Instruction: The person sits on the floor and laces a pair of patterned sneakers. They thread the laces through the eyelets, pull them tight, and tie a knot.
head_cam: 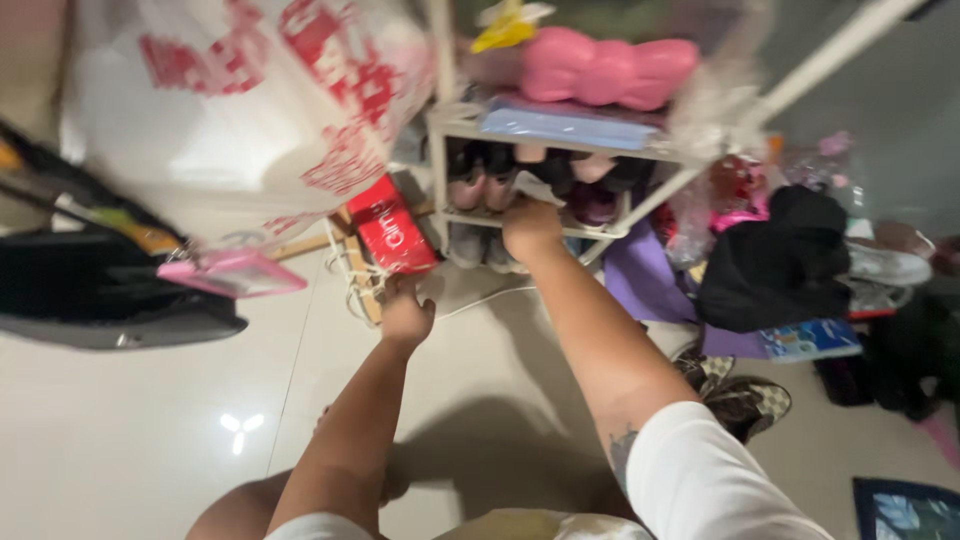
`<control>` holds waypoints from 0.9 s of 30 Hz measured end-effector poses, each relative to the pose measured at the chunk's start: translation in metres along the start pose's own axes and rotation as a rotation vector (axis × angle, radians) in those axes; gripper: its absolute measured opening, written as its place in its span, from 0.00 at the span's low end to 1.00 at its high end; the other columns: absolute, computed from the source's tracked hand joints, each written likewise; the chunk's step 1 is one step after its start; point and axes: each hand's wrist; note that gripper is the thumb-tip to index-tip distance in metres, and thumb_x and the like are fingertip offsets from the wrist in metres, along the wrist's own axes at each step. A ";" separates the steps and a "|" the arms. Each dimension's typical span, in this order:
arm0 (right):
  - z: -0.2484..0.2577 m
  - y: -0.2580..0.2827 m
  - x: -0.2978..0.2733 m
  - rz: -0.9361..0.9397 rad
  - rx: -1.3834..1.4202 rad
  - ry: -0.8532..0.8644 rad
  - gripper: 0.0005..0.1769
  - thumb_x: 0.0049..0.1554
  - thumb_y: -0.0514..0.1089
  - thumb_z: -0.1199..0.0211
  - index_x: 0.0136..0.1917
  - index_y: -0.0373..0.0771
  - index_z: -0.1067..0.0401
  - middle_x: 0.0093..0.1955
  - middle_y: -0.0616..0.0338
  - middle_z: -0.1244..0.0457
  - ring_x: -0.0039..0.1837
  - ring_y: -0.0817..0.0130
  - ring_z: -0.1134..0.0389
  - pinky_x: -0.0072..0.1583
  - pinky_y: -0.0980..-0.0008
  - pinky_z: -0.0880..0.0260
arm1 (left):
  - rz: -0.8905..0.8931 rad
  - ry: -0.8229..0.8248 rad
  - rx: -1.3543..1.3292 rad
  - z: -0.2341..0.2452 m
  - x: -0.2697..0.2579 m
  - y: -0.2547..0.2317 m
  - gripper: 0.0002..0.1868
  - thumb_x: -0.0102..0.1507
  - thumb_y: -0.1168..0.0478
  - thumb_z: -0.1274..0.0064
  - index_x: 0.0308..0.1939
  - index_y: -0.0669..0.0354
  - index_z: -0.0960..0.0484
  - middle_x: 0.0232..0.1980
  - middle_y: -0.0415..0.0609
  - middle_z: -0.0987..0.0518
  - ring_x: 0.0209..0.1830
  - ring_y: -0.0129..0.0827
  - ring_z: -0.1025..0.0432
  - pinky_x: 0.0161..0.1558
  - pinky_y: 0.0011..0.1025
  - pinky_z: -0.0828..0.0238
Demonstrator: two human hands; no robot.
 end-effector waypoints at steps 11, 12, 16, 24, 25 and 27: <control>0.040 0.027 -0.005 -0.074 0.037 0.397 0.53 0.44 0.46 0.34 0.77 0.27 0.50 0.63 0.39 0.35 0.66 0.49 0.34 0.69 0.57 0.41 | 0.208 0.461 0.372 -0.005 -0.028 0.029 0.32 0.62 0.57 0.50 0.72 0.47 0.33 0.74 0.53 0.38 0.73 0.51 0.41 0.67 0.47 0.39; 0.037 0.027 -0.006 -0.057 0.043 0.344 0.51 0.42 0.46 0.33 0.74 0.29 0.48 0.66 0.40 0.37 0.69 0.48 0.38 0.69 0.54 0.44 | 0.196 0.517 0.437 -0.003 -0.032 0.026 0.31 0.63 0.57 0.51 0.72 0.48 0.34 0.74 0.53 0.39 0.73 0.50 0.41 0.67 0.47 0.40; 0.012 0.018 -0.012 -0.045 0.211 0.199 0.48 0.40 0.48 0.32 0.72 0.37 0.43 0.72 0.43 0.43 0.76 0.48 0.48 0.74 0.49 0.53 | 0.177 0.689 0.614 -0.004 -0.050 0.026 0.29 0.65 0.58 0.55 0.72 0.52 0.34 0.75 0.52 0.39 0.74 0.46 0.42 0.68 0.47 0.40; -0.043 0.002 -0.100 0.120 0.277 -0.346 0.37 0.44 0.40 0.34 0.69 0.40 0.33 0.78 0.39 0.51 0.80 0.37 0.52 0.76 0.38 0.53 | 0.323 0.755 0.639 -0.026 -0.019 0.063 0.33 0.67 0.53 0.56 0.77 0.39 0.41 0.83 0.51 0.54 0.81 0.48 0.53 0.70 0.53 0.47; -0.047 0.000 -0.124 0.165 0.291 -0.355 0.38 0.44 0.40 0.35 0.70 0.41 0.33 0.79 0.39 0.52 0.80 0.36 0.52 0.76 0.36 0.54 | 0.338 0.742 0.619 -0.031 -0.010 0.065 0.34 0.66 0.52 0.54 0.78 0.35 0.42 0.84 0.51 0.55 0.82 0.48 0.56 0.72 0.53 0.50; -0.053 -0.006 -0.171 0.159 0.303 -0.232 0.40 0.47 0.40 0.35 0.74 0.43 0.36 0.81 0.40 0.55 0.80 0.39 0.51 0.77 0.39 0.53 | 0.369 0.717 0.589 -0.037 0.005 0.069 0.36 0.65 0.51 0.52 0.78 0.30 0.43 0.84 0.48 0.57 0.84 0.48 0.59 0.74 0.54 0.52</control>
Point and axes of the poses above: each hand's wrist, its own x-axis towards the middle knuckle, its own z-axis out of the back of the hand, y = z × x
